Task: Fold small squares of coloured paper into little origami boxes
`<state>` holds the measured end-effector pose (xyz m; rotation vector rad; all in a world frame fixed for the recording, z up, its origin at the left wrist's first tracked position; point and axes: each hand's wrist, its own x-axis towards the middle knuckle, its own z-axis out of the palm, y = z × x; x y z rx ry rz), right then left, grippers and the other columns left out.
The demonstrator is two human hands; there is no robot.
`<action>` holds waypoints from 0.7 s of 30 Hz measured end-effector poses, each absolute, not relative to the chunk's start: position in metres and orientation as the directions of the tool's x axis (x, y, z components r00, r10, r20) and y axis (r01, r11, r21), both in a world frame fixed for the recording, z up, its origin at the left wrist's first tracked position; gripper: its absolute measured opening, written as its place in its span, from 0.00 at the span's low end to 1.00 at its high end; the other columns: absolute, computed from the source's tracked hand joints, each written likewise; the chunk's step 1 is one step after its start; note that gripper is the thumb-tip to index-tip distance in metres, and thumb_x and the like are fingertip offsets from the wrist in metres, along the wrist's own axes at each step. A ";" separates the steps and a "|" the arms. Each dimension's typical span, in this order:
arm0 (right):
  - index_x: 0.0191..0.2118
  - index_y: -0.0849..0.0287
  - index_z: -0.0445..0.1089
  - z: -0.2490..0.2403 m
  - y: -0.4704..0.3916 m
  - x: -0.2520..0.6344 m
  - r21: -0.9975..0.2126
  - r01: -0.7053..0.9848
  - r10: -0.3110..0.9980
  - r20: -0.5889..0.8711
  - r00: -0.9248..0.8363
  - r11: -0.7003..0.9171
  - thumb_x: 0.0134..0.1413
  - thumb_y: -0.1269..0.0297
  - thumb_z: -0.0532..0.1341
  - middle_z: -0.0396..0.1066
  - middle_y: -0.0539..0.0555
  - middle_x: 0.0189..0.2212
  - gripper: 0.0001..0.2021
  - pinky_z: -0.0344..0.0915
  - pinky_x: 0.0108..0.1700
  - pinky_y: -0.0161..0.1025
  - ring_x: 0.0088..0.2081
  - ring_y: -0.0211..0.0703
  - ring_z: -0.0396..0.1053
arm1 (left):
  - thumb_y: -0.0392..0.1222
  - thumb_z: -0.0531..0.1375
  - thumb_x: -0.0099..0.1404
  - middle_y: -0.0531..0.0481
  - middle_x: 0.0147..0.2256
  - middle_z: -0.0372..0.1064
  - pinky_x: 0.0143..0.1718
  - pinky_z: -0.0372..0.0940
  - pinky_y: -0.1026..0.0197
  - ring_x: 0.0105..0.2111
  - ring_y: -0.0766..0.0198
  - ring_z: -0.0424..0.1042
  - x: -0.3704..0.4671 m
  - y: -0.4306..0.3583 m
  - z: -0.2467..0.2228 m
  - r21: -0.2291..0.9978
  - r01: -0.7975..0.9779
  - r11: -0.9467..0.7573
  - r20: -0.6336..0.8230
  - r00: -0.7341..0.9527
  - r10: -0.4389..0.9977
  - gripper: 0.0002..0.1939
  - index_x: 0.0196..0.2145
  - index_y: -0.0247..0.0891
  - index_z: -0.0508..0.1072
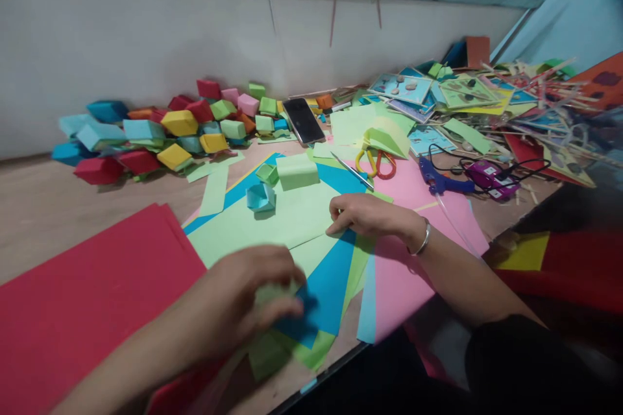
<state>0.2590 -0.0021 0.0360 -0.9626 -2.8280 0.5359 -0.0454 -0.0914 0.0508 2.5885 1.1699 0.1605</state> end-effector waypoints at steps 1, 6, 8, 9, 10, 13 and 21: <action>0.41 0.53 0.80 0.037 -0.002 0.259 -0.363 0.568 0.605 -0.013 -0.796 0.739 0.54 0.82 0.56 0.68 0.52 0.36 0.20 0.48 0.30 0.35 0.34 0.36 0.60 | 0.55 0.58 0.67 0.44 0.39 0.74 0.36 0.62 0.58 0.38 0.54 0.71 -0.033 -0.071 0.054 0.243 0.769 -0.592 -0.057 0.620 0.782 0.16 0.40 0.42 0.78; 0.40 0.54 0.79 0.036 -0.002 0.259 -0.356 0.545 0.587 0.009 -0.810 0.759 0.55 0.82 0.56 0.68 0.52 0.35 0.19 0.51 0.32 0.34 0.33 0.36 0.60 | 0.46 0.61 0.66 0.43 0.39 0.74 0.32 0.60 0.58 0.38 0.52 0.73 -0.009 -0.028 0.049 0.090 0.886 -0.455 -0.115 0.463 0.879 0.10 0.39 0.37 0.77; 0.42 0.54 0.78 0.035 -0.002 0.257 -0.361 0.515 0.577 0.084 -0.813 0.778 0.57 0.80 0.57 0.69 0.53 0.37 0.17 0.55 0.35 0.34 0.36 0.37 0.62 | 0.44 0.61 0.65 0.46 0.37 0.74 0.31 0.58 0.59 0.37 0.53 0.73 -0.012 -0.032 0.044 0.117 0.889 -0.442 -0.096 0.453 0.886 0.08 0.38 0.39 0.76; 0.45 0.56 0.77 0.035 -0.002 0.256 -0.358 0.498 0.573 0.143 -0.807 0.790 0.58 0.79 0.58 0.70 0.54 0.39 0.16 0.57 0.37 0.35 0.38 0.38 0.63 | 0.42 0.61 0.65 0.47 0.36 0.73 0.30 0.57 0.59 0.36 0.55 0.72 -0.013 -0.034 0.042 0.125 0.890 -0.438 -0.074 0.448 0.891 0.06 0.37 0.39 0.76; 0.47 0.57 0.76 0.035 -0.001 0.255 -0.346 0.488 0.572 0.208 -0.793 0.801 0.59 0.77 0.59 0.70 0.56 0.42 0.15 0.59 0.40 0.36 0.41 0.40 0.64 | 0.40 0.61 0.64 0.48 0.34 0.73 0.29 0.57 0.60 0.35 0.55 0.72 -0.015 -0.036 0.040 0.130 0.889 -0.440 -0.042 0.448 0.893 0.04 0.35 0.39 0.76; 0.47 0.60 0.74 0.034 0.000 0.253 -0.259 0.495 0.559 0.352 -0.751 0.829 0.58 0.73 0.62 0.69 0.59 0.45 0.11 0.59 0.44 0.39 0.44 0.43 0.63 | 0.37 0.59 0.64 0.48 0.33 0.73 0.29 0.56 0.59 0.33 0.56 0.71 -0.015 -0.038 0.036 0.107 0.872 -0.478 0.092 0.470 0.878 0.05 0.32 0.39 0.75; 0.34 0.59 0.73 0.031 -0.003 0.246 0.050 0.576 0.535 0.313 -0.785 0.816 0.62 0.73 0.58 0.70 0.54 0.32 0.08 0.44 0.34 0.41 0.35 0.42 0.57 | 0.33 0.54 0.66 0.42 0.33 0.72 0.31 0.57 0.55 0.32 0.54 0.68 -0.009 -0.047 0.035 -0.183 0.842 -0.508 0.397 0.536 0.745 0.14 0.25 0.37 0.75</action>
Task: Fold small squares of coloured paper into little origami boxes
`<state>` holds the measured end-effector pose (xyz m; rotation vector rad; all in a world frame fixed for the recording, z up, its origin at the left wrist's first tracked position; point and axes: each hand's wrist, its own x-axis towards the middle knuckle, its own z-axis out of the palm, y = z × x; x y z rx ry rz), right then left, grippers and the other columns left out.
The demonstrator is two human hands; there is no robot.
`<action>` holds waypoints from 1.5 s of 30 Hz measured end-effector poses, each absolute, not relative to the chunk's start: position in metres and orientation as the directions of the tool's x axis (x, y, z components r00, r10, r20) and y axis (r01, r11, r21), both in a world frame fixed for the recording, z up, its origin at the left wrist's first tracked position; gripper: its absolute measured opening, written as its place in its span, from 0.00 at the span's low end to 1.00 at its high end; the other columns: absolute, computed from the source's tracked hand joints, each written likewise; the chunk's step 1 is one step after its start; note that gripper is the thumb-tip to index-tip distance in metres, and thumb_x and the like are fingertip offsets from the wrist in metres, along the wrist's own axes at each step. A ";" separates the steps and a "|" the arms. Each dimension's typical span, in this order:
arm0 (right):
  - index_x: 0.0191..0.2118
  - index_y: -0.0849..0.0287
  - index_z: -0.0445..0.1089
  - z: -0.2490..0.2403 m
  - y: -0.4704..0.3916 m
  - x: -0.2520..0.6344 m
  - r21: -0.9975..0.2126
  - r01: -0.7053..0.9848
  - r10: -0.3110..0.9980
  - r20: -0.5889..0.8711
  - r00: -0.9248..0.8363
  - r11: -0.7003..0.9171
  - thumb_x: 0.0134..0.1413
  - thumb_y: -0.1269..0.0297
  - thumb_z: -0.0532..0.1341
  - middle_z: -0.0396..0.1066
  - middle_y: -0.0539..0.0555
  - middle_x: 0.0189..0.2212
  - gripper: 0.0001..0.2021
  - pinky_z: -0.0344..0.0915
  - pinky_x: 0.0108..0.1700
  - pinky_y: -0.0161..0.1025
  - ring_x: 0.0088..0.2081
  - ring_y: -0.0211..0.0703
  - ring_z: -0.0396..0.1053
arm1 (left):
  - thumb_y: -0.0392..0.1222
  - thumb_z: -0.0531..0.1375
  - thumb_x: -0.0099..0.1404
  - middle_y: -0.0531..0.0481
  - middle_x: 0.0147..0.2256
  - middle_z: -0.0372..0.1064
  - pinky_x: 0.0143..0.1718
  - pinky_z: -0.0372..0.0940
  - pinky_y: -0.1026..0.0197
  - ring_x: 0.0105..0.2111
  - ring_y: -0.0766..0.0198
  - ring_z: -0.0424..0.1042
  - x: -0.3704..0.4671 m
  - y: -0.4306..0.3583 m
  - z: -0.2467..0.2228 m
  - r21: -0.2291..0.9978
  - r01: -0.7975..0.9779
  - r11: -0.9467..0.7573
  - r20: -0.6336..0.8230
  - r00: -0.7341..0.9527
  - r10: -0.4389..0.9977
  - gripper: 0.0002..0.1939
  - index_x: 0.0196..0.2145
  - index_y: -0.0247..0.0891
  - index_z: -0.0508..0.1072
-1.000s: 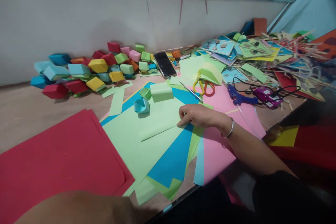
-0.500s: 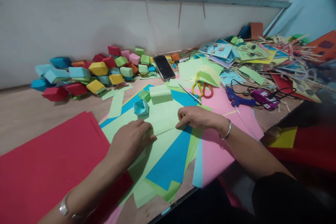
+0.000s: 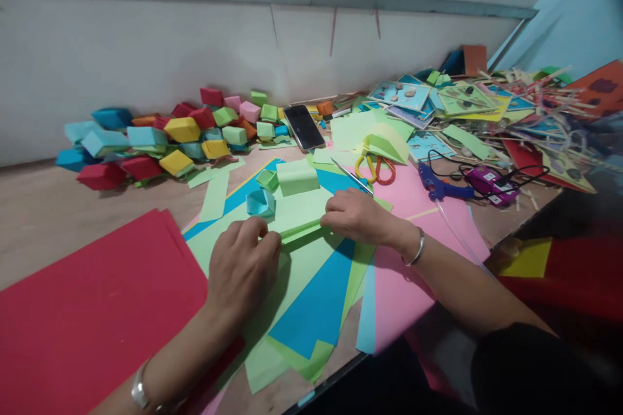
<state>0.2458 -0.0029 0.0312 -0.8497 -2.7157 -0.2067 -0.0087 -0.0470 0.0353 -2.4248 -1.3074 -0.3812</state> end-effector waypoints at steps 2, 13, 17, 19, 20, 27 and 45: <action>0.33 0.59 0.73 0.032 -0.005 0.243 0.109 0.580 0.543 0.248 -0.802 0.807 0.63 0.75 0.57 0.68 0.53 0.29 0.09 0.42 0.33 0.41 0.34 0.41 0.56 | 0.31 0.54 0.66 0.43 0.29 0.70 0.30 0.55 0.55 0.30 0.54 0.67 -0.007 -0.052 0.036 -0.228 0.836 -0.500 0.378 0.549 0.745 0.14 0.25 0.37 0.75; 0.35 0.63 0.73 0.042 -0.013 0.231 0.029 0.632 0.632 0.001 -0.775 0.775 0.63 0.76 0.55 0.72 0.58 0.41 0.10 0.45 0.33 0.41 0.38 0.43 0.60 | 0.32 0.53 0.66 0.44 0.32 0.71 0.31 0.57 0.54 0.33 0.53 0.69 -0.003 -0.053 0.029 -0.086 0.822 -0.563 0.122 0.569 0.813 0.11 0.32 0.37 0.76; 0.40 0.62 0.73 0.043 -0.017 0.228 0.068 0.674 0.677 -0.019 -0.736 0.735 0.63 0.76 0.55 0.72 0.57 0.39 0.10 0.43 0.32 0.41 0.37 0.43 0.61 | 0.35 0.52 0.67 0.44 0.31 0.70 0.32 0.58 0.54 0.33 0.54 0.69 -0.001 -0.052 0.028 -0.074 0.824 -0.561 0.158 0.565 0.810 0.12 0.31 0.37 0.74; 0.40 0.63 0.73 0.042 -0.017 0.226 0.098 0.690 0.693 0.004 -0.721 0.717 0.64 0.76 0.54 0.73 0.57 0.38 0.10 0.41 0.32 0.42 0.37 0.43 0.61 | 0.36 0.52 0.69 0.45 0.31 0.71 0.32 0.58 0.53 0.32 0.54 0.69 -0.001 -0.049 0.025 -0.055 0.826 -0.561 0.191 0.560 0.806 0.13 0.32 0.37 0.74; 0.39 0.63 0.73 0.040 -0.017 0.225 0.109 0.693 0.696 0.014 -0.718 0.713 0.64 0.77 0.54 0.73 0.58 0.38 0.10 0.41 0.32 0.42 0.37 0.43 0.61 | 0.37 0.51 0.69 0.44 0.32 0.71 0.32 0.58 0.54 0.31 0.55 0.68 -0.001 -0.047 0.024 -0.037 0.824 -0.566 0.207 0.560 0.802 0.13 0.33 0.37 0.75; 0.34 0.63 0.73 0.030 -0.013 0.224 0.134 0.665 0.653 0.127 -0.747 0.735 0.63 0.77 0.55 0.72 0.57 0.33 0.11 0.40 0.33 0.42 0.36 0.43 0.59 | 0.35 0.49 0.70 0.43 0.32 0.73 0.32 0.60 0.55 0.31 0.56 0.69 -0.005 -0.036 0.018 -0.019 0.780 -0.626 0.242 0.611 0.754 0.16 0.33 0.36 0.76; 0.32 0.62 0.71 0.016 -0.009 0.221 0.007 0.685 0.670 0.198 -0.715 0.729 0.64 0.75 0.55 0.69 0.55 0.31 0.11 0.40 0.33 0.41 0.33 0.41 0.57 | 0.36 0.51 0.69 0.45 0.33 0.73 0.28 0.54 0.58 0.32 0.57 0.70 -0.003 -0.048 0.021 0.042 0.877 -0.478 0.204 0.461 0.864 0.15 0.31 0.39 0.75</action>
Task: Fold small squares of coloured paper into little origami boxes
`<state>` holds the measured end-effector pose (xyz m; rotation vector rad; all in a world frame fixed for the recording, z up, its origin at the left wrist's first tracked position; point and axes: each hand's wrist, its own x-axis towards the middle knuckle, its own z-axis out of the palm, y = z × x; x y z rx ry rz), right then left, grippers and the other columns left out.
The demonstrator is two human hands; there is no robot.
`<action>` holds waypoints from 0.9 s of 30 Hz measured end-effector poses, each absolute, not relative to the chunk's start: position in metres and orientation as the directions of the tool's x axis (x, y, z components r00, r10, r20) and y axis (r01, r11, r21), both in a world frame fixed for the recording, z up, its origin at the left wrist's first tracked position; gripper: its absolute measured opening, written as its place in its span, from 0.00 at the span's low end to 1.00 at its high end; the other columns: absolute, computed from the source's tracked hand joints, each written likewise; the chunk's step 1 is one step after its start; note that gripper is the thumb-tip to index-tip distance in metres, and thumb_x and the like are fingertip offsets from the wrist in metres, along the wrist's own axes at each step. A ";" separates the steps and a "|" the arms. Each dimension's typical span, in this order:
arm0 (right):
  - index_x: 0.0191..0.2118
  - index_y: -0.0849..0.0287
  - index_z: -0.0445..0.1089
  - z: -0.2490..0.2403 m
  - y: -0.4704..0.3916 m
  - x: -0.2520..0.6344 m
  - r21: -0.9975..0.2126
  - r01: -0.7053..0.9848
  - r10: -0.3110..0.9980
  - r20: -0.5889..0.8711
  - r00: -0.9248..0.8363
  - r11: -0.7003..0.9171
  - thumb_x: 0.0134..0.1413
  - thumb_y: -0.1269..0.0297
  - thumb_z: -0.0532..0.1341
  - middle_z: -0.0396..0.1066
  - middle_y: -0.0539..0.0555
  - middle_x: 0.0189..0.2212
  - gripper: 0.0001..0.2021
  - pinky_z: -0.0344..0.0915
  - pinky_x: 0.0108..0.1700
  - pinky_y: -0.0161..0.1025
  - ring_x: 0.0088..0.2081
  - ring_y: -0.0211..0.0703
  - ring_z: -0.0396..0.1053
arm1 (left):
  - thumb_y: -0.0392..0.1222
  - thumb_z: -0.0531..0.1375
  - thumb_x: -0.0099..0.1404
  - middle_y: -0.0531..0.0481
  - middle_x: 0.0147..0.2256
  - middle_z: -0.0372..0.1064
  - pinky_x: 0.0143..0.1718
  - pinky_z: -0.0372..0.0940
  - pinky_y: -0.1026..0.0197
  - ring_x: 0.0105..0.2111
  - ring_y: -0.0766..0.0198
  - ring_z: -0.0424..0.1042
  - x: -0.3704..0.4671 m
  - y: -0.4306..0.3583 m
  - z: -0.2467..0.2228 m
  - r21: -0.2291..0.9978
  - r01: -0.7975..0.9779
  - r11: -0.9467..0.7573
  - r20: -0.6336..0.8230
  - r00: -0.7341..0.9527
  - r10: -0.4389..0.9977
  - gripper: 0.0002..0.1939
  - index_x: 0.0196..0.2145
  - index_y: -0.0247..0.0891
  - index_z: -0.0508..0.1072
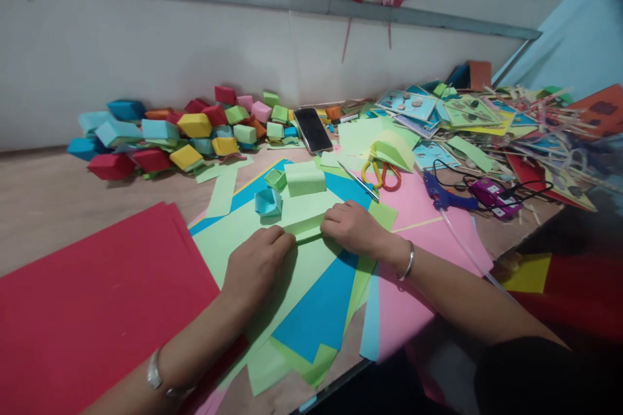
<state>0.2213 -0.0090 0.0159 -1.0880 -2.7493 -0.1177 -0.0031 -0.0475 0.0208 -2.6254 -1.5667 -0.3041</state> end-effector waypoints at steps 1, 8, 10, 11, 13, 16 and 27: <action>0.32 0.61 0.71 0.016 -0.009 0.221 -0.035 0.704 0.697 0.181 -0.694 0.709 0.64 0.74 0.55 0.69 0.55 0.31 0.10 0.40 0.33 0.40 0.33 0.40 0.57 | 0.37 0.51 0.70 0.45 0.32 0.73 0.29 0.55 0.58 0.32 0.57 0.70 -0.003 -0.047 0.022 0.053 0.881 -0.471 0.204 0.452 0.868 0.15 0.30 0.38 0.76; 0.34 0.62 0.71 0.028 -0.011 0.217 -0.289 0.810 0.855 0.068 -0.513 0.509 0.65 0.63 0.59 0.70 0.54 0.32 0.09 0.48 0.33 0.38 0.34 0.40 0.62 | 0.43 0.51 0.71 0.45 0.31 0.72 0.28 0.54 0.58 0.32 0.55 0.70 -0.004 -0.040 0.025 0.177 0.917 -0.358 0.102 0.344 0.933 0.16 0.31 0.38 0.75; 0.35 0.62 0.71 0.031 -0.013 0.216 -0.320 0.829 0.881 0.041 -0.471 0.458 0.65 0.63 0.60 0.71 0.54 0.32 0.09 0.48 0.33 0.37 0.34 0.40 0.63 | 0.43 0.51 0.71 0.46 0.30 0.72 0.27 0.52 0.58 0.32 0.55 0.70 -0.003 -0.038 0.026 0.168 0.932 -0.320 0.085 0.310 0.947 0.16 0.30 0.38 0.74; 0.35 0.62 0.71 0.031 -0.014 0.216 -0.320 0.839 0.890 0.031 -0.456 0.441 0.65 0.63 0.60 0.71 0.54 0.32 0.09 0.48 0.33 0.37 0.34 0.40 0.63 | 0.43 0.51 0.71 0.46 0.29 0.72 0.26 0.51 0.59 0.31 0.55 0.70 -0.003 -0.037 0.027 0.153 0.940 -0.304 0.076 0.296 0.952 0.16 0.30 0.38 0.73; 0.34 0.62 0.71 0.032 -0.015 0.215 -0.304 0.854 0.900 0.021 -0.436 0.422 0.65 0.63 0.60 0.71 0.54 0.32 0.09 0.48 0.32 0.37 0.34 0.40 0.63 | 0.44 0.51 0.72 0.46 0.29 0.71 0.26 0.50 0.59 0.31 0.55 0.70 -0.002 -0.036 0.028 0.121 0.949 -0.291 0.052 0.287 0.957 0.16 0.29 0.38 0.72; 0.34 0.62 0.70 0.032 -0.016 0.213 -0.285 0.869 0.908 0.020 -0.417 0.405 0.65 0.62 0.60 0.70 0.54 0.33 0.09 0.47 0.32 0.37 0.34 0.40 0.62 | 0.44 0.50 0.72 0.46 0.29 0.71 0.26 0.50 0.59 0.31 0.55 0.70 -0.001 -0.036 0.029 0.086 0.952 -0.295 0.039 0.293 0.955 0.16 0.29 0.38 0.71; 0.31 0.60 0.68 0.027 -0.016 0.210 -0.378 0.871 0.945 0.033 -0.326 0.314 0.62 0.64 0.62 0.68 0.51 0.30 0.08 0.46 0.31 0.36 0.33 0.39 0.61 | 0.44 0.51 0.72 0.44 0.29 0.72 0.24 0.50 0.58 0.29 0.56 0.70 0.002 -0.034 0.028 0.039 0.957 -0.286 0.043 0.284 0.958 0.16 0.30 0.37 0.71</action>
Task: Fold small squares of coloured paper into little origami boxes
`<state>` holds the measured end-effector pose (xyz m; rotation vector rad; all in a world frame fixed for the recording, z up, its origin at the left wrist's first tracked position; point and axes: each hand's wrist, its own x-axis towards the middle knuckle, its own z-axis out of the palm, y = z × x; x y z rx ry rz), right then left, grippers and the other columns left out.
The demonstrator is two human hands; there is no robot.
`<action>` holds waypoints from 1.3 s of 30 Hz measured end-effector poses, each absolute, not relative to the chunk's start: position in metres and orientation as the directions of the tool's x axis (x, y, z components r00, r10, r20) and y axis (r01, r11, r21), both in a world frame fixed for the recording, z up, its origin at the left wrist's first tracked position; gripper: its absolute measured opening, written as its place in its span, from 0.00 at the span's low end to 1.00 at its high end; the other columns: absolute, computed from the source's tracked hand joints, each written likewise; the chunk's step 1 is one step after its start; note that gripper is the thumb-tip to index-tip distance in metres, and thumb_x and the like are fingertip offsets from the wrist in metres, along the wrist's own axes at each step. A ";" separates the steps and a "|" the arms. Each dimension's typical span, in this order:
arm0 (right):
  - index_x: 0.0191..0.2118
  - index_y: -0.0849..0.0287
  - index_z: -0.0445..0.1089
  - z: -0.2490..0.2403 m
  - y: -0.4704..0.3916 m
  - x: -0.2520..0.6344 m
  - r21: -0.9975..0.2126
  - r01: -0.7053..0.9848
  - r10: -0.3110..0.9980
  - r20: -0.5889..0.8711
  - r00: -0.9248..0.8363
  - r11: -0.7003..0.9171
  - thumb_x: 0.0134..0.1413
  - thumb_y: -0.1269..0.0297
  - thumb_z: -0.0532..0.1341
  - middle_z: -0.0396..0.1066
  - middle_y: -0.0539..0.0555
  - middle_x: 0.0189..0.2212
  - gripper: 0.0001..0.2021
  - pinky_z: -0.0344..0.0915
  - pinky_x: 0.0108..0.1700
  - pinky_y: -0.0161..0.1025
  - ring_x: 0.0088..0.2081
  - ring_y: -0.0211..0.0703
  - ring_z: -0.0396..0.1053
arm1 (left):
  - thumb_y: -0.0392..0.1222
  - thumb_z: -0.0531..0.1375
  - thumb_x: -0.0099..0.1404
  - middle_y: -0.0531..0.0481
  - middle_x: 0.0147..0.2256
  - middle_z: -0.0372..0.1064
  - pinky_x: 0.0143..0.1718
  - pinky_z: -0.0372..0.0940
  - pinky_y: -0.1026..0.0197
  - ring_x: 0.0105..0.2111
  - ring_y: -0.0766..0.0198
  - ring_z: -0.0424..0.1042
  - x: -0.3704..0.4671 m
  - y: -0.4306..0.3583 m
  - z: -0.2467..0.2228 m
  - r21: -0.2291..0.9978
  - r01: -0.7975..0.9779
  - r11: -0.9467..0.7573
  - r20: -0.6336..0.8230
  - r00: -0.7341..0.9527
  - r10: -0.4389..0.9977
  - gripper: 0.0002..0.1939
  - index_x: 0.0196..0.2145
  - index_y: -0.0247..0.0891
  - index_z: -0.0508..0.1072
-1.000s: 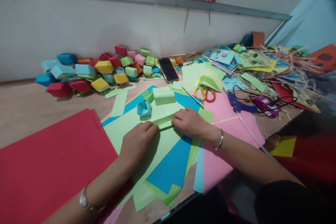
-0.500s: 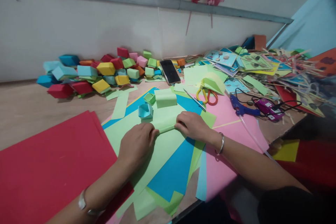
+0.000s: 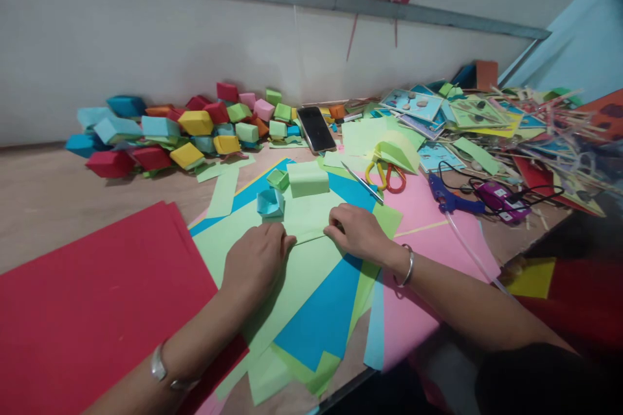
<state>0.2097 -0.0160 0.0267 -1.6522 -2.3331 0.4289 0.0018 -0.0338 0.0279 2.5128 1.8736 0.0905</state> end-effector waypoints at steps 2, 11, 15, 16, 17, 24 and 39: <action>0.31 0.60 0.68 0.025 -0.015 0.210 -0.402 0.863 0.947 0.034 -0.319 0.305 0.61 0.64 0.62 0.68 0.51 0.30 0.08 0.46 0.31 0.36 0.32 0.38 0.60 | 0.44 0.50 0.72 0.44 0.29 0.72 0.24 0.50 0.58 0.30 0.55 0.70 0.002 -0.033 0.029 0.029 0.958 -0.286 0.022 0.286 0.958 0.16 0.30 0.37 0.71; 0.33 0.57 0.74 0.010 -0.014 0.210 -0.035 0.735 0.691 0.375 -0.618 0.677 0.66 0.68 0.57 0.70 0.54 0.32 0.11 0.45 0.36 0.42 0.37 0.43 0.58 | 0.38 0.56 0.69 0.43 0.35 0.73 0.32 0.53 0.55 0.36 0.51 0.69 -0.001 -0.032 0.022 -0.027 0.881 -0.473 0.251 0.464 0.850 0.10 0.34 0.39 0.77; 0.37 0.58 0.75 0.019 -0.021 0.207 0.155 0.623 0.564 0.303 -0.769 0.767 0.70 0.68 0.52 0.69 0.54 0.30 0.15 0.44 0.37 0.44 0.36 0.43 0.58 | 0.37 0.58 0.68 0.47 0.33 0.73 0.34 0.52 0.55 0.37 0.54 0.68 -0.006 -0.033 0.016 -0.042 0.766 -0.641 0.386 0.604 0.697 0.10 0.35 0.45 0.80; 0.36 0.59 0.75 0.022 -0.024 0.207 0.170 0.635 0.583 0.272 -0.765 0.754 0.70 0.69 0.51 0.70 0.54 0.30 0.15 0.43 0.37 0.44 0.36 0.43 0.58 | 0.37 0.57 0.68 0.47 0.32 0.73 0.34 0.52 0.55 0.36 0.55 0.68 -0.008 -0.033 0.016 -0.045 0.750 -0.660 0.395 0.620 0.678 0.11 0.36 0.45 0.80; 0.35 0.60 0.75 0.026 -0.026 0.208 0.176 0.657 0.617 0.235 -0.751 0.733 0.70 0.70 0.51 0.70 0.55 0.30 0.16 0.43 0.37 0.44 0.35 0.43 0.59 | 0.36 0.57 0.68 0.47 0.32 0.72 0.34 0.52 0.55 0.35 0.56 0.68 -0.008 -0.033 0.015 -0.048 0.739 -0.672 0.395 0.632 0.667 0.12 0.37 0.45 0.81; 0.36 0.63 0.75 0.049 -0.029 0.224 0.178 0.771 0.790 -0.102 -0.604 0.612 0.68 0.74 0.53 0.73 0.57 0.34 0.14 0.40 0.33 0.43 0.33 0.41 0.61 | 0.34 0.52 0.72 0.48 0.28 0.69 0.32 0.48 0.54 0.32 0.57 0.65 -0.007 -0.033 0.016 -0.086 0.742 -0.665 0.381 0.641 0.667 0.17 0.34 0.42 0.80; 0.35 0.64 0.71 0.027 -0.035 0.205 0.162 0.689 0.671 0.155 -0.725 0.707 0.69 0.73 0.50 0.69 0.57 0.32 0.14 0.45 0.33 0.43 0.34 0.44 0.59 | 0.29 0.54 0.68 0.47 0.25 0.67 0.30 0.53 0.53 0.27 0.57 0.65 0.003 -0.040 0.021 -0.259 0.658 -0.707 0.327 0.749 0.577 0.14 0.28 0.33 0.77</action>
